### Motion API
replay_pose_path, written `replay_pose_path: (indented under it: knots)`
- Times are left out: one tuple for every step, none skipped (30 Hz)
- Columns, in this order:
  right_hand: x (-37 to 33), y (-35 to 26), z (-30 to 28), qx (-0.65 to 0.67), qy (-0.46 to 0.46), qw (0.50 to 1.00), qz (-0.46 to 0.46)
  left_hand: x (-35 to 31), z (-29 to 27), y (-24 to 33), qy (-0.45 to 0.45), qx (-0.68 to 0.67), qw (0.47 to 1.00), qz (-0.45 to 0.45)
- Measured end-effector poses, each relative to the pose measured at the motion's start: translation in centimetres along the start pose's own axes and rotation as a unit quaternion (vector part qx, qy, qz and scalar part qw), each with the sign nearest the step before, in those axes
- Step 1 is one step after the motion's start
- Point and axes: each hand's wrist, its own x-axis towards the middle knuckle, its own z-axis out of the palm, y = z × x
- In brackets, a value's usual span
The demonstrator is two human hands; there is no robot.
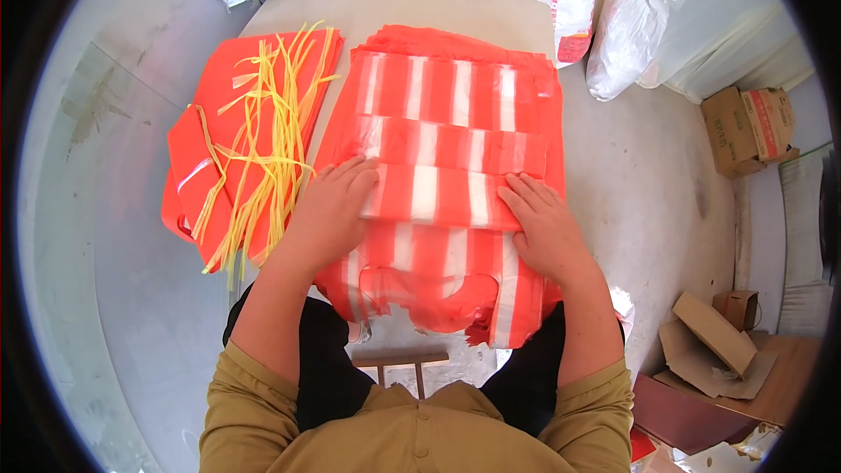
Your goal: The person folds red and white striped plastic sheets and ties them with yellow rubber bands. They repeatedly pick up sheets, fold them, secure them with a rubber band, and place the finished bundles into a white sack on the floor.
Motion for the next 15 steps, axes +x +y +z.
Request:
replay_pose_path:
  knots:
    - [0.0,0.0,-0.1,0.004,0.005,1.000,0.000,0.0,-0.4,0.0,-0.005,-0.012,1.000,-0.006]
    - [0.0,0.1,-0.4,0.027,-0.004,1.000,0.014,-0.1,-0.8,-0.1,-0.009,-0.023,1.000,-0.011]
    - [-0.1,0.1,-1.0,0.050,-0.012,0.998,0.028,-0.2,-1.1,-0.2,0.003,-0.049,0.999,-0.012]
    - [-0.1,0.1,-1.6,0.072,-0.021,0.996,0.041,-0.5,-1.5,-0.4,0.016,-0.075,0.997,-0.012]
    - [-0.3,0.2,-2.0,0.096,-0.016,0.993,0.064,-0.7,-1.7,-0.7,0.029,-0.100,0.994,-0.013]
    - [-0.6,0.4,-2.3,0.119,-0.010,0.989,0.086,-0.9,-1.7,-1.0,0.037,-0.132,0.990,-0.033]
    - [-0.9,0.5,-2.7,0.143,-0.005,0.984,0.109,-1.0,-1.7,-1.3,0.044,-0.165,0.984,-0.052]
    - [-1.0,0.4,-3.1,0.198,-0.005,0.969,0.147,-1.1,-1.7,-1.5,0.052,-0.197,0.976,-0.072]
    - [-1.0,0.4,-3.5,0.253,-0.004,0.950,0.185,-1.1,-1.9,-1.7,0.049,-0.216,0.971,-0.094]
    - [-1.0,0.3,-3.8,0.294,-0.008,0.931,0.214,-1.1,-1.9,-1.8,0.047,-0.235,0.964,-0.117]
    - [-1.0,0.2,-4.2,0.333,-0.009,0.911,0.244,-1.1,-2.1,-1.9,0.044,-0.253,0.956,-0.139]
    - [-1.0,0.2,-4.5,0.359,-0.013,0.894,0.266,-1.0,-2.2,-1.8,0.040,-0.263,0.949,-0.169]
    - [-0.8,0.2,-4.7,0.385,-0.017,0.877,0.287,-0.8,-2.5,-1.5,0.036,-0.272,0.941,-0.199]
    - [-0.7,0.6,-4.5,0.359,-0.021,0.888,0.288,-0.5,-2.7,-1.3,0.033,-0.281,0.932,-0.228]
    - [-0.5,1.3,-4.0,0.333,-0.025,0.898,0.287,-0.3,-2.4,-1.2,0.047,-0.259,0.937,-0.231]
